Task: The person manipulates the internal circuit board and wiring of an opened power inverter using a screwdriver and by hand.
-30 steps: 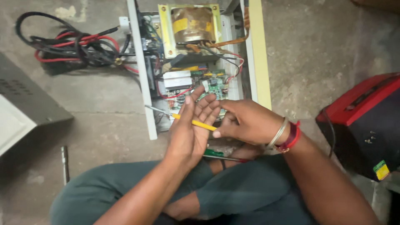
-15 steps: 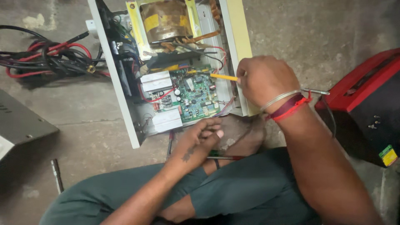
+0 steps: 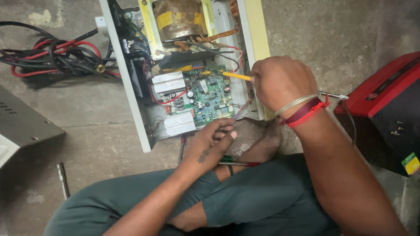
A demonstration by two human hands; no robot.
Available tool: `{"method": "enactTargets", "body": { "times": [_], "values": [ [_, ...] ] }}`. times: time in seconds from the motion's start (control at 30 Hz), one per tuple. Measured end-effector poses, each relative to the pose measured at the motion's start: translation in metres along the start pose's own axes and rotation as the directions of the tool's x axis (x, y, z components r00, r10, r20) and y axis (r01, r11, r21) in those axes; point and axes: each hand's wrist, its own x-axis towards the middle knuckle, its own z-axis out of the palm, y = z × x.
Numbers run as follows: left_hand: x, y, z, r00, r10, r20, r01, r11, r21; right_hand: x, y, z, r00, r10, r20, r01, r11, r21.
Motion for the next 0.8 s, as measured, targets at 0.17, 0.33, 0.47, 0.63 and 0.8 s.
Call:
{"method": "enactTargets", "body": {
  "times": [0.17, 0.33, 0.47, 0.63, 0.8],
  "values": [
    [0.0, -0.001, 0.0, 1.0, 0.026, -0.008, -0.026, 0.999, -0.019, 0.0, -0.002, -0.005, 1.0, 0.007, 0.014, -0.006, 1.0, -0.018],
    [0.0, -0.001, -0.002, 1.0, 0.022, -0.013, -0.022, 0.999, -0.028, 0.005, -0.001, -0.008, 0.998, 0.0, 0.066, 0.003, 0.999, -0.046],
    [0.003, -0.002, 0.005, 0.994, 0.091, -0.062, -0.094, 0.995, -0.044, 0.014, 0.007, -0.007, 0.99, -0.127, 0.068, 0.135, 0.981, -0.141],
    [0.001, -0.01, 0.01, 0.898, 0.427, -0.11, -0.386, 0.882, 0.271, 0.025, 0.015, -0.005, 0.989, -0.142, 0.041, 0.146, 0.981, -0.131],
    [0.002, -0.02, 0.013, 0.871, 0.486, -0.075, -0.395, 0.781, 0.483, 0.026, 0.015, -0.003, 0.986, -0.168, -0.005, 0.164, 0.97, -0.182]
  ]
}}
